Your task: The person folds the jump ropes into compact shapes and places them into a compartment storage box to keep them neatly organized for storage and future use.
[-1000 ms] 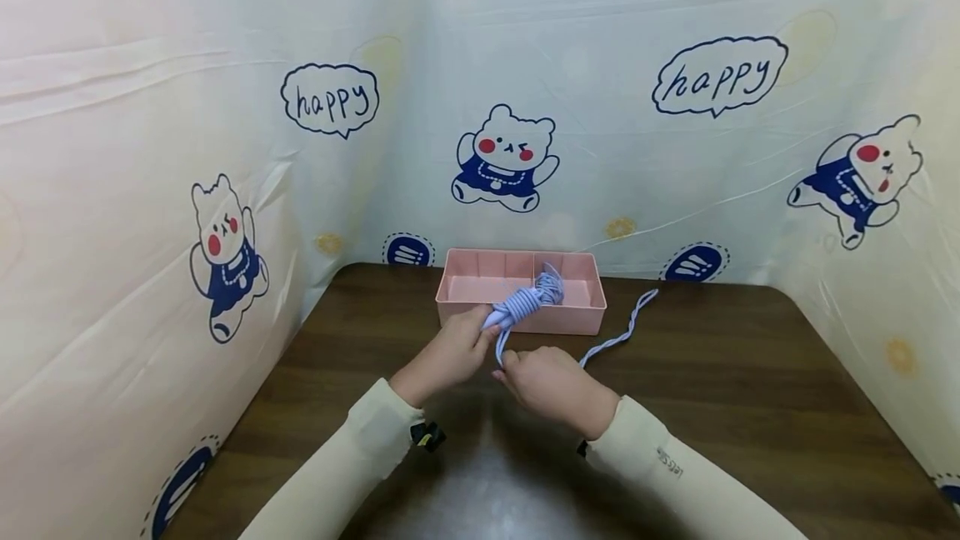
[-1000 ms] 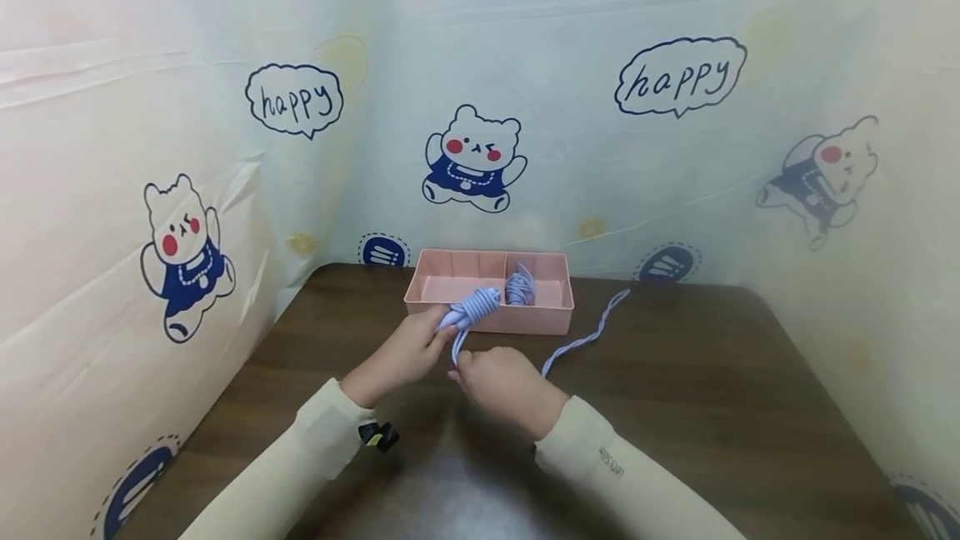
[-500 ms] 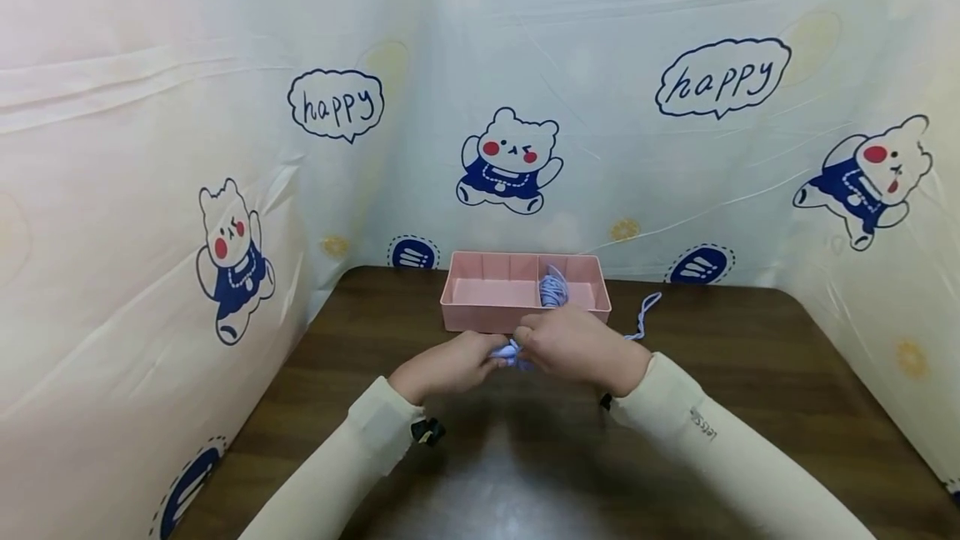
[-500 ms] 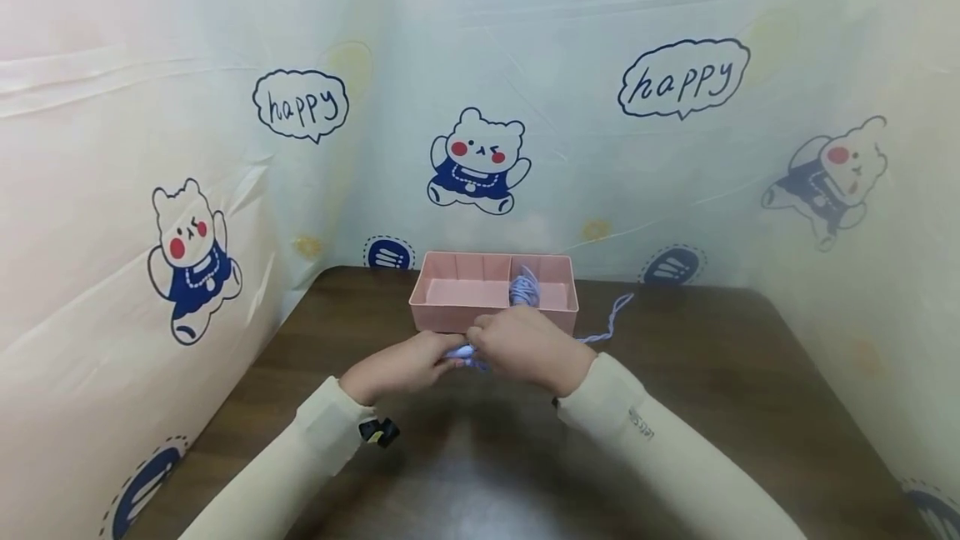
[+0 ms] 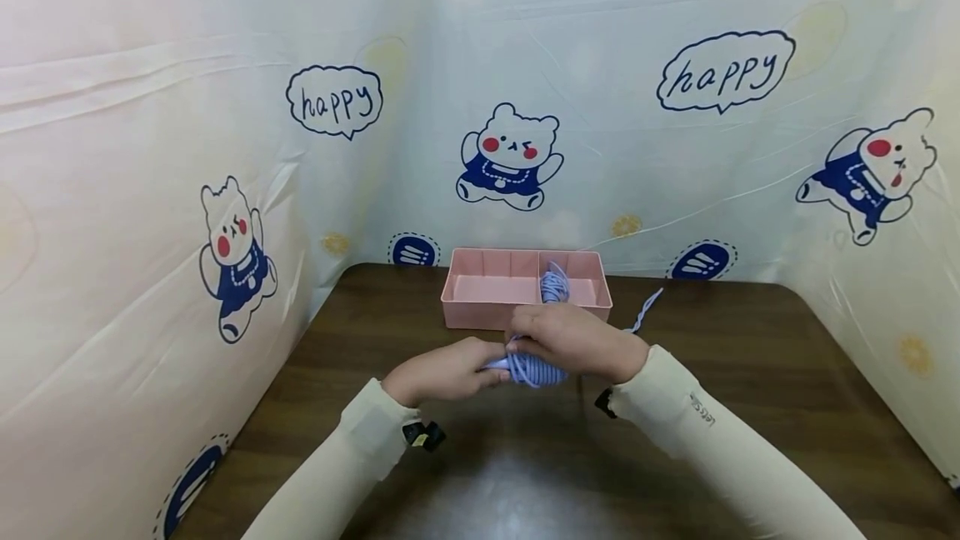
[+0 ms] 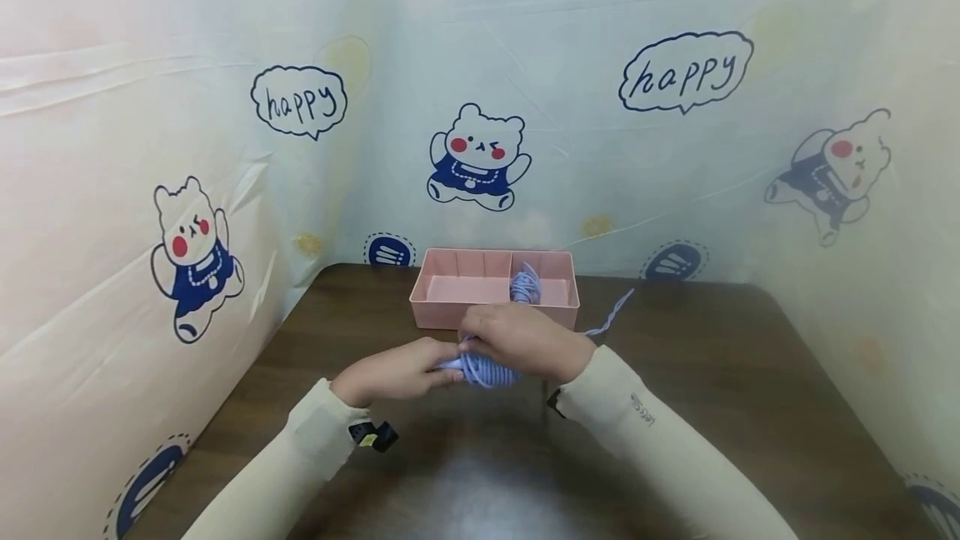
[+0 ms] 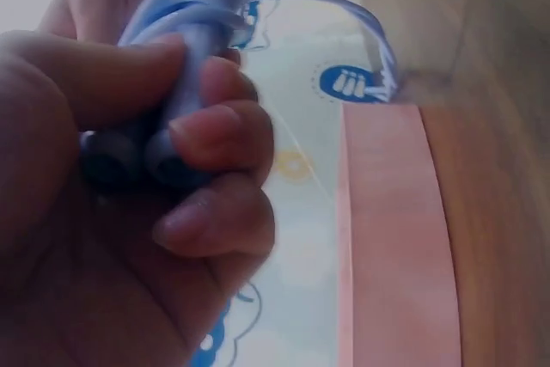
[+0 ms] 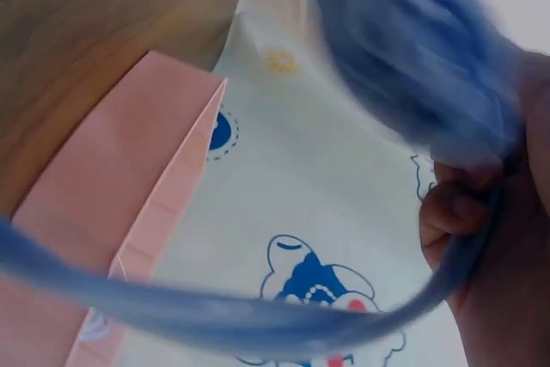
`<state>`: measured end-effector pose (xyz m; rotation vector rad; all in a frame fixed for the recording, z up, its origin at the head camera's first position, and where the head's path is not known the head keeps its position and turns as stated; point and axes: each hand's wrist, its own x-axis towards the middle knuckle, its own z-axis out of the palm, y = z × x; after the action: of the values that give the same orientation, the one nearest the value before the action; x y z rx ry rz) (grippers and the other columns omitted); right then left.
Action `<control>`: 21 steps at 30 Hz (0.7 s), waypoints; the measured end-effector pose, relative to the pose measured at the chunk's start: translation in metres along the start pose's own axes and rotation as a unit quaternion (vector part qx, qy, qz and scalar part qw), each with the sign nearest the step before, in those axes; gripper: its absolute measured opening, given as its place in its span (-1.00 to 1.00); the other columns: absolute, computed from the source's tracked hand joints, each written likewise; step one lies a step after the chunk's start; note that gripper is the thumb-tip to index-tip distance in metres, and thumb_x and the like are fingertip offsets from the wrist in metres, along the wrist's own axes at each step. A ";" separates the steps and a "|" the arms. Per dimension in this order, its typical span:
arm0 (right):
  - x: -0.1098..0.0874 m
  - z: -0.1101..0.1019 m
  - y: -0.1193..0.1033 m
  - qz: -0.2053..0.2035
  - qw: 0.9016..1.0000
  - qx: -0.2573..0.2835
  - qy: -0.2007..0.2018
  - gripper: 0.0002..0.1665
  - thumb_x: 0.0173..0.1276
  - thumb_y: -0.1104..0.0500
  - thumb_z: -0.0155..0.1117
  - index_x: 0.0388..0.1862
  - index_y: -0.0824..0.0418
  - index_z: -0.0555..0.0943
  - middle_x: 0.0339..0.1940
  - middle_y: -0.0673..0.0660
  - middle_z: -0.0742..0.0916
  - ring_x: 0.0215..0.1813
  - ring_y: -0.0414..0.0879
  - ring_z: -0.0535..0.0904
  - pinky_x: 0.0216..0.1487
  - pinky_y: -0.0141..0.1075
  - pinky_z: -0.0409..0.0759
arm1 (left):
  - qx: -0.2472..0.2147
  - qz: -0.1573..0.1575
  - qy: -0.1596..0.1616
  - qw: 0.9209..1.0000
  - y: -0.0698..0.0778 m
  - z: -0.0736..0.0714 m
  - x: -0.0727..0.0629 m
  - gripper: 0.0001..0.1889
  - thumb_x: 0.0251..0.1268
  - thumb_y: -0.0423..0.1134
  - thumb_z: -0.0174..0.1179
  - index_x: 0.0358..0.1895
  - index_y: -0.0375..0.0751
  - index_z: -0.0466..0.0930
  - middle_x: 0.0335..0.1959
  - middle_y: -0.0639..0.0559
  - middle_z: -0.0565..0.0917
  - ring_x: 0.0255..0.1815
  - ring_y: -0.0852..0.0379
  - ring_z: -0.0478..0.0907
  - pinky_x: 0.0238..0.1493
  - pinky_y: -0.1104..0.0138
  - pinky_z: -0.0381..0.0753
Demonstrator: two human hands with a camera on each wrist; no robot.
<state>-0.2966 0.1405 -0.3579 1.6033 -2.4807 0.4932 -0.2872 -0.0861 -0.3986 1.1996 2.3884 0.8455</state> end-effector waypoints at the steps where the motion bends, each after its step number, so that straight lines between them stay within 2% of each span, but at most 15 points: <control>1: 0.000 0.000 0.001 0.007 1.000 0.015 0.001 -0.93 0.45 0.05 0.20 -0.17 0.00 0.57 -0.33 -0.18 0.55 -0.27 -0.30 0.48 -0.12 -0.42 0.53 | -0.003 0.009 0.002 1.000 0.000 -0.001 0.000 -0.75 0.49 -0.19 0.07 0.13 -0.10 0.49 -0.32 0.11 0.55 -0.31 0.27 0.50 -0.22 0.42 0.53; 5: -0.002 -0.003 0.009 0.023 0.994 0.104 -0.005 -0.94 0.47 0.05 0.17 -0.17 -0.05 0.59 -0.34 -0.20 0.57 -0.26 -0.27 0.49 -0.12 -0.35 0.54 | -0.019 0.047 0.001 0.999 0.004 -0.005 -0.003 -0.82 0.49 -0.20 0.06 0.05 -0.04 0.50 -0.32 0.13 0.54 -0.30 0.27 0.49 -0.20 0.40 0.54; 9: -0.007 -0.003 0.021 0.025 0.984 0.176 -0.014 -0.88 0.49 0.02 0.14 -0.17 -0.06 0.63 -0.33 -0.19 0.61 -0.25 -0.23 0.52 -0.14 -0.31 0.55 | -0.034 0.062 -0.003 0.997 0.007 -0.006 -0.006 -0.87 0.50 -0.16 0.04 -0.01 0.01 0.50 -0.33 0.17 0.54 -0.30 0.26 0.49 -0.19 0.38 0.55; 12: -0.013 -0.001 0.027 0.024 0.979 0.203 -0.012 -0.86 0.49 0.01 0.15 -0.18 -0.04 0.64 -0.36 -0.17 0.63 -0.27 -0.21 0.52 -0.18 -0.30 0.56 | -0.044 0.063 -0.008 0.997 0.007 -0.007 -0.008 -0.89 0.50 -0.15 0.05 -0.04 0.01 0.51 -0.35 0.19 0.53 -0.31 0.27 0.49 -0.20 0.37 0.56; 16: -0.017 0.007 0.032 0.014 0.974 0.228 0.004 -0.85 0.50 0.11 0.13 -0.23 -0.01 0.65 -0.39 -0.14 0.62 -0.30 -0.20 0.51 -0.23 -0.30 0.54 | -0.054 0.072 -0.006 0.996 0.009 -0.008 -0.010 -0.91 0.50 -0.16 0.05 -0.06 0.01 0.51 -0.37 0.19 0.52 -0.33 0.27 0.48 -0.24 0.36 0.55; 21: -0.017 0.027 0.029 0.005 0.963 0.264 0.047 -0.77 0.53 0.31 0.02 -0.14 0.11 0.64 -0.31 -0.07 0.67 -0.27 -0.19 0.55 -0.17 -0.28 0.57 | -0.080 0.090 0.031 0.992 0.010 -0.010 -0.013 -0.92 0.50 -0.21 0.05 -0.06 -0.03 0.49 -0.31 0.01 0.55 -0.30 0.22 0.50 -0.22 0.33 0.58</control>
<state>-0.3142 0.1569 -0.3935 1.6752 -2.4103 1.2885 -0.2786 -0.0956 -0.3846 1.3557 2.2342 1.1238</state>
